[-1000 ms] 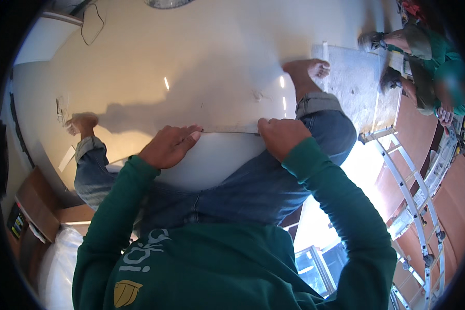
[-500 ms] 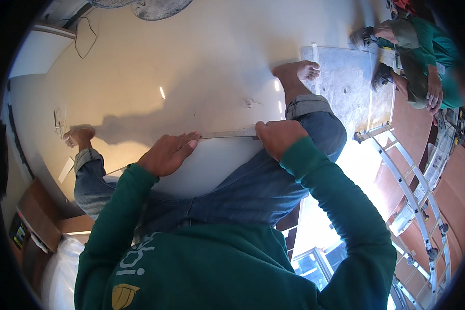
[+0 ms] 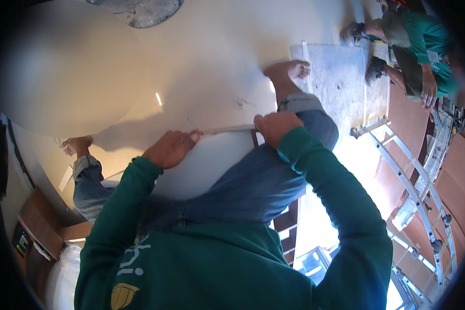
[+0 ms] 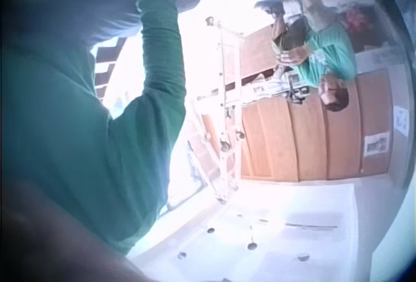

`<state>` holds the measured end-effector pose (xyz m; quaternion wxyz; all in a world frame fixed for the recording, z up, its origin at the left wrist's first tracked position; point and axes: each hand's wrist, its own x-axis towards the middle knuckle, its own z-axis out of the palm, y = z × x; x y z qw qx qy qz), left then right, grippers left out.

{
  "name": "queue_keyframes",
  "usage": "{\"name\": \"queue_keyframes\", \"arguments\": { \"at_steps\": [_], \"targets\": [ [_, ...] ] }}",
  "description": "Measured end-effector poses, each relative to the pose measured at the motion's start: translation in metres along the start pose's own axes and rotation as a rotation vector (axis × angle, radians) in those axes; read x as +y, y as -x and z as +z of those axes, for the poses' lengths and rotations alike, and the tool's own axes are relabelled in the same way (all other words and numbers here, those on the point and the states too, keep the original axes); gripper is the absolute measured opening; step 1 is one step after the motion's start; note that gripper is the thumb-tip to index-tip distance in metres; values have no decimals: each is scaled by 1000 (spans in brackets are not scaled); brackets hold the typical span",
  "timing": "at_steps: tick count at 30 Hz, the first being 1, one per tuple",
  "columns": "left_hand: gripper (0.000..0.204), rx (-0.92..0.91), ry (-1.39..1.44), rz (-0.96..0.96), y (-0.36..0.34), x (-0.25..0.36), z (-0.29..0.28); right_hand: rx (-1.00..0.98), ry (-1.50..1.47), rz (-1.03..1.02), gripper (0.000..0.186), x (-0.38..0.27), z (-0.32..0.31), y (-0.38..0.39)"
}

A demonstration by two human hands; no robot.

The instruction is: The person uses a utility knife and a ruler to cut a white board on a wooden surface. They then wipe the board with a cloth and measure it with a ruler while sitting on the floor.

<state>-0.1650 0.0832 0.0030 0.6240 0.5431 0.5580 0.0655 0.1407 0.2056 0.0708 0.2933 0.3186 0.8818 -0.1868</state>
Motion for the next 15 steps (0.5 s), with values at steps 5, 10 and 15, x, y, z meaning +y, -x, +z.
{"name": "queue_keyframes", "arguments": {
  "at_steps": [5,10,15],
  "targets": [
    [57,81,64,134,14,12,0,-66,-19,56,9,9,-6,1],
    [56,-63,57,-42,-11,3,0,-171,-8,68,12,16,6,-13],
    [57,311,-621,166,-2,56,47,54,94,241,19,64,10,4]
  ]
}}
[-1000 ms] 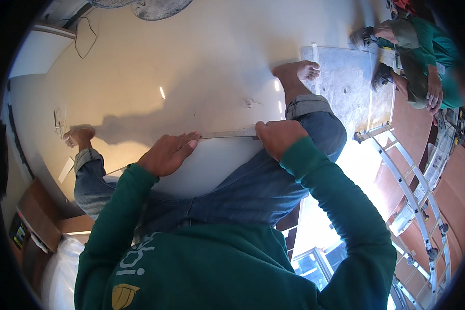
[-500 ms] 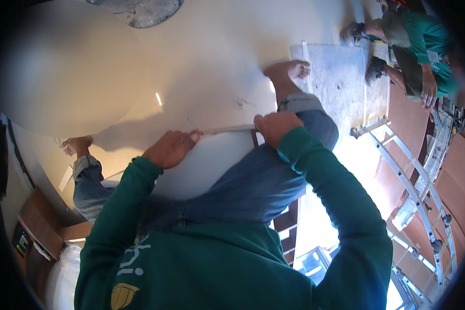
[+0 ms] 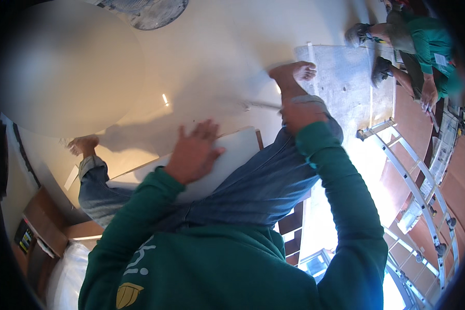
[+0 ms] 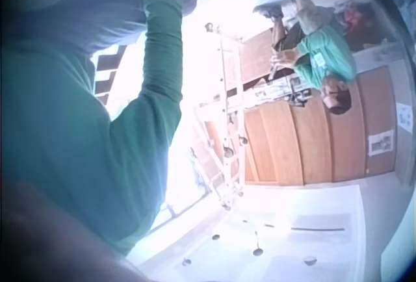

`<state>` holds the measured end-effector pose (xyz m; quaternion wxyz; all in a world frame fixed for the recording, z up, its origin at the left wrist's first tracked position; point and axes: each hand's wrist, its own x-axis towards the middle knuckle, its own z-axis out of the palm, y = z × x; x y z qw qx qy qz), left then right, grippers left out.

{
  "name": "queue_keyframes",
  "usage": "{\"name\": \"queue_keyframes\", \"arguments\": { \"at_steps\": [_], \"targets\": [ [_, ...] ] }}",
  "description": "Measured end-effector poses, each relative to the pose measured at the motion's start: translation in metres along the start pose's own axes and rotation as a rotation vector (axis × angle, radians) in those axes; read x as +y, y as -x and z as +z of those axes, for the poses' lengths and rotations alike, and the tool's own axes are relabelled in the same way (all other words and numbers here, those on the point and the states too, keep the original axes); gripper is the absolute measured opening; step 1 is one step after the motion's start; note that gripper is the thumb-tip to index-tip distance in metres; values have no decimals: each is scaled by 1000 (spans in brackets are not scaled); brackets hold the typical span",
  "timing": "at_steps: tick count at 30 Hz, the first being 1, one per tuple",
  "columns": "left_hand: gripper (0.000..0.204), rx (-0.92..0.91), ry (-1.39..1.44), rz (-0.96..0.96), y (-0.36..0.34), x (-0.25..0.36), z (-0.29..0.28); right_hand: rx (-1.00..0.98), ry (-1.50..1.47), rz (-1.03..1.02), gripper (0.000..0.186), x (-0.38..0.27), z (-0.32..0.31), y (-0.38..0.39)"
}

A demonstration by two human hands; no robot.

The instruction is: The person uses a utility knife and a ruler to cut a white board on a wooden surface. They then wipe the board with a cloth and measure it with a ruler while sitting on the floor.

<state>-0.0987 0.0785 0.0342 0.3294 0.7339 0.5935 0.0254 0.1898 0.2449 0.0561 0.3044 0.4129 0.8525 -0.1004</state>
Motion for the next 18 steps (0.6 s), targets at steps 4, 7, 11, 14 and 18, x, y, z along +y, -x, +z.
{"name": "queue_keyframes", "arguments": {
  "at_steps": [4,7,11,14,18],
  "targets": [
    [48,64,24,19,-14,34,33,82,-130,328,32,13,-15,-11],
    [35,18,108,90,-45,53,32,179,-188,271,30,23,-9,-12],
    [32,102,47,159,-72,79,51,196,-289,343,34,17,-16,-10],
    [37,198,196,137,-65,63,55,236,-367,288,36,-4,-30,-12],
    [43,75,217,75,-46,40,42,330,-421,238,36,-13,-26,-2]
  ]
}}
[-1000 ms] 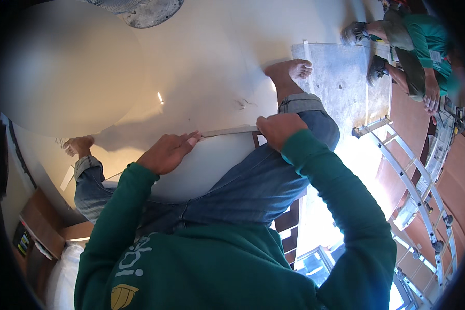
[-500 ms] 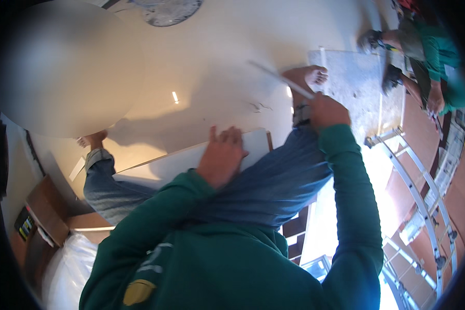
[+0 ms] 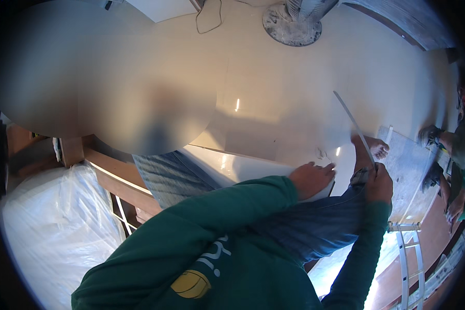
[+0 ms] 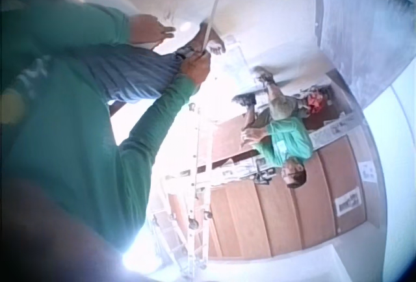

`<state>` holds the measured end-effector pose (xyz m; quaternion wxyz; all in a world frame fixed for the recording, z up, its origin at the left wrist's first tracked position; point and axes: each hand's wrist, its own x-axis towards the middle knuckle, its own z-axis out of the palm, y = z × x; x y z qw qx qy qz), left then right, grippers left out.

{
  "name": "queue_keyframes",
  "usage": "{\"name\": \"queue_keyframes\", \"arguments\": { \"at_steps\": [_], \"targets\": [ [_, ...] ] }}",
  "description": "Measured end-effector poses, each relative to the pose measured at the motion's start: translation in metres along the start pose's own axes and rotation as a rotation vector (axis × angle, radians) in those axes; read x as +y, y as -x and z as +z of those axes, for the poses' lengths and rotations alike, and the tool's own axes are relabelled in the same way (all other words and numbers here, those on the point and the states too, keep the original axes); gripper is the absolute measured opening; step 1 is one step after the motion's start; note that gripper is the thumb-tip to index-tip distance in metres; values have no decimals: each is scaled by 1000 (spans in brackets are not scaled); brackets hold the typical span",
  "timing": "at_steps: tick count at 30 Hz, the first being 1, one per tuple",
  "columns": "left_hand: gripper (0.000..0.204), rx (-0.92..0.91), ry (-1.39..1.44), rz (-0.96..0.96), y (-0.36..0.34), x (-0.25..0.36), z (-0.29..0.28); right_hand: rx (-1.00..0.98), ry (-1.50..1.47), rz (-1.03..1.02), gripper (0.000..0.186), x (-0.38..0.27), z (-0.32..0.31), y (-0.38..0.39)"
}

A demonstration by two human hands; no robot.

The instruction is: The person uses a utility knife and a ruler to cut a white board on a wooden surface. They then wipe the board with a cloth and measure it with a ruler while sitting on the floor.

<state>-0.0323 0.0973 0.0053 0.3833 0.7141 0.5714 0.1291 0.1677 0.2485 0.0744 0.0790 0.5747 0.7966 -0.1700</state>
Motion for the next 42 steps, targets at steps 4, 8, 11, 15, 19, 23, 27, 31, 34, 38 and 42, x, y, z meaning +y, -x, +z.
{"name": "queue_keyframes", "arguments": {
  "at_steps": [4,8,11,15,19,23,27,31,34,38,42],
  "targets": [
    [33,1,-87,-34,49,-43,-15,52,-35,-186,34,58,35,-1],
    [28,114,-56,-124,144,-104,-58,-582,-1194,230,41,-78,-3,34],
    [29,87,-83,-430,158,-108,-123,-712,-1657,344,47,-147,4,50],
    [38,460,681,-539,139,-94,-151,-521,-1345,118,42,-213,46,77],
    [37,33,406,-583,99,-69,-165,-394,-922,-140,46,-265,75,106],
    [37,97,901,-633,129,-107,-150,-534,-702,-434,61,-281,19,104],
    [40,-111,758,-691,170,-111,-190,-67,-365,-601,78,-231,18,79],
    [44,-143,500,-522,201,-95,-217,130,-159,-771,77,-227,8,45],
    [44,-187,504,-364,217,-77,-226,112,-78,-953,62,-231,33,35],
    [38,-115,-40,-352,248,-72,-216,-103,-182,-877,40,-208,79,28],
    [38,106,-327,-415,269,-64,-185,-211,-219,-728,31,-203,97,50]
  ]
}}
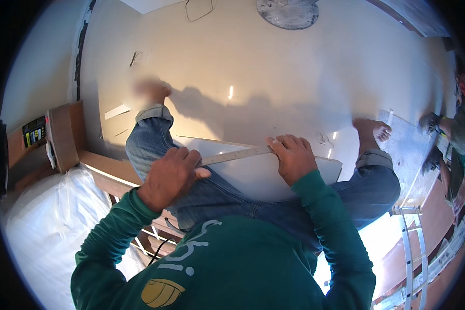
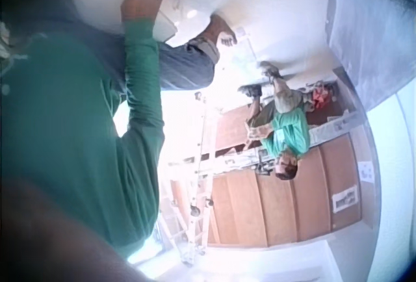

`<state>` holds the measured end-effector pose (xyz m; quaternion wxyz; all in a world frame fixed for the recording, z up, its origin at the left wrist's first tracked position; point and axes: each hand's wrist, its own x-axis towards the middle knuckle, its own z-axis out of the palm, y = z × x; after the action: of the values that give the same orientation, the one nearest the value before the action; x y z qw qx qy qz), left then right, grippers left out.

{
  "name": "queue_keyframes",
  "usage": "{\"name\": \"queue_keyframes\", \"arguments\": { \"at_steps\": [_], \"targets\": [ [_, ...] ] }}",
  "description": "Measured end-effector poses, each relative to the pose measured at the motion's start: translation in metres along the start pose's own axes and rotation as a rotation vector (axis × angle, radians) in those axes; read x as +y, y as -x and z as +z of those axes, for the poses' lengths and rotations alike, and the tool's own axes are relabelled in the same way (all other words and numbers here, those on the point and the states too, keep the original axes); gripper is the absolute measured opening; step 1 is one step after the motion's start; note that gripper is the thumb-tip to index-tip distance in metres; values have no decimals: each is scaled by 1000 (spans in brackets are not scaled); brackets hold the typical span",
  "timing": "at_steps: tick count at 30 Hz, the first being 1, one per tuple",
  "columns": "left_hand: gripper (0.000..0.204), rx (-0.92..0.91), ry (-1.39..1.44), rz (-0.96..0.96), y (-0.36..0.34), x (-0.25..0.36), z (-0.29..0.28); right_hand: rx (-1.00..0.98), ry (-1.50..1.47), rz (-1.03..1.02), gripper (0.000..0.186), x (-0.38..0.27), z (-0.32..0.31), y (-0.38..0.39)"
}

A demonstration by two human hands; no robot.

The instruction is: The person uses a utility knife and a ruler to cut a white board on a wooden surface. They then wipe the board with a cloth and measure it with a ruler while sitting on the floor.

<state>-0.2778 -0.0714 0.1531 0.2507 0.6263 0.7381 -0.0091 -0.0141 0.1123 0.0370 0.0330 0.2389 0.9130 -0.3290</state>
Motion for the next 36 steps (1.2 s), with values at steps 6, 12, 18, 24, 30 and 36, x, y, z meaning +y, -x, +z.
{"name": "queue_keyframes", "arguments": {
  "at_steps": [6,12,18,24,30,36],
  "targets": [
    [43,58,54,-71,-6,-5,17,-202,-10,32,49,-12,1,-1],
    [43,33,118,-138,-14,-30,24,-428,46,20,79,-20,-2,-23],
    [49,-67,173,-96,-30,-64,44,-641,22,64,97,-17,-1,-46],
    [51,-123,135,-135,-35,-65,42,-736,-3,111,102,-21,-2,-53],
    [54,-142,89,-154,-15,-41,3,-597,11,-9,101,-23,1,-42],
    [54,-63,109,-159,-17,-56,19,-673,-5,-16,97,-25,5,-55]
  ]
}}
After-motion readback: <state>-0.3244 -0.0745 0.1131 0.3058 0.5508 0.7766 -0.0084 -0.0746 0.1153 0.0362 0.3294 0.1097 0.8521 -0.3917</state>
